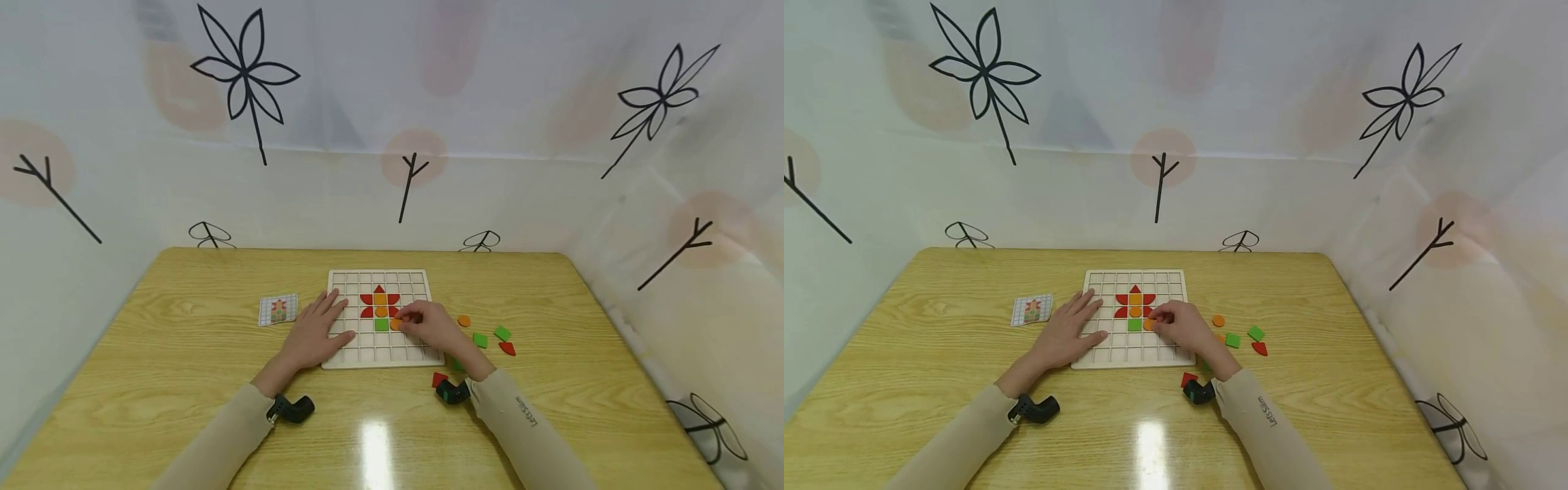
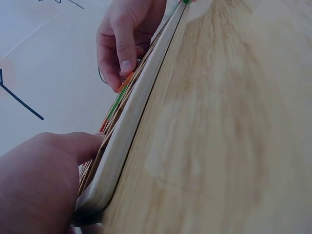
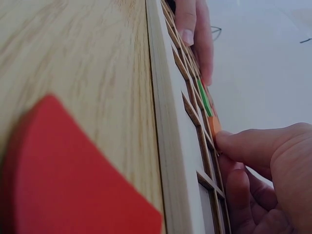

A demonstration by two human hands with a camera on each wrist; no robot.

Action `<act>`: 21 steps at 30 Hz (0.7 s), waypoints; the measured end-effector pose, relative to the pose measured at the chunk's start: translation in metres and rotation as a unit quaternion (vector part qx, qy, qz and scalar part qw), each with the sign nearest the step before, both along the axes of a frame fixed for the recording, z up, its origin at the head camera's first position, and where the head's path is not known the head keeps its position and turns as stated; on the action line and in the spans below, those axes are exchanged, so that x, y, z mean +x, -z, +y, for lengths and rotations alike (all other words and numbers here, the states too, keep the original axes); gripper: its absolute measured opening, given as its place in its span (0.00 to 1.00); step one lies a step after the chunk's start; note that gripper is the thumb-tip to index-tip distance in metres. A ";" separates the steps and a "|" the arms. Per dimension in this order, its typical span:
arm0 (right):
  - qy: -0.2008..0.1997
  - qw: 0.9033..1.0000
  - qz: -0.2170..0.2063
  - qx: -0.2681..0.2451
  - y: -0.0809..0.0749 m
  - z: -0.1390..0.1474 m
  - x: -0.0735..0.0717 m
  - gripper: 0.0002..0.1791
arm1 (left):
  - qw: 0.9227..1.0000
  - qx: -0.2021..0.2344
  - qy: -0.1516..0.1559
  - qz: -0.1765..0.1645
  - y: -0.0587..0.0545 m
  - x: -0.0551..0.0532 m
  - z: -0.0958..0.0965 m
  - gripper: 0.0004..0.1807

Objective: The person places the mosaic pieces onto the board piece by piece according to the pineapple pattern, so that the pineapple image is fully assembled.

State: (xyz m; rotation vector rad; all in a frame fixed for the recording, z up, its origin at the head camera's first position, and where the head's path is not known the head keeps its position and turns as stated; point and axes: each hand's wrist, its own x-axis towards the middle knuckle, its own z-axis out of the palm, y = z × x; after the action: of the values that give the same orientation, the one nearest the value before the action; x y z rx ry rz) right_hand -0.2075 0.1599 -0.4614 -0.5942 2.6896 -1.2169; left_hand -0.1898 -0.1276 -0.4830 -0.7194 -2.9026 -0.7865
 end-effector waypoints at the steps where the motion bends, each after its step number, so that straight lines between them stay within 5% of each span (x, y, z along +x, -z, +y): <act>1: -0.001 1.000 0.000 -0.001 0.000 0.000 0.000 0.05 | 1.000 0.000 0.000 0.000 0.000 0.000 0.000 0.39; 21: -0.008 1.000 0.001 -0.013 -0.003 0.008 0.003 0.08 | 1.000 0.004 0.002 0.001 -0.001 0.001 -0.001 0.39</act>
State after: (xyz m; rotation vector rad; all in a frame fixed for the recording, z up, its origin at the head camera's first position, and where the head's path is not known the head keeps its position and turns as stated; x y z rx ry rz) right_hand -0.2043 0.1680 -0.4581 -0.6197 2.6682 -1.2501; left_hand -0.1885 -0.1283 -0.4816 -0.7263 -2.8954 -0.7958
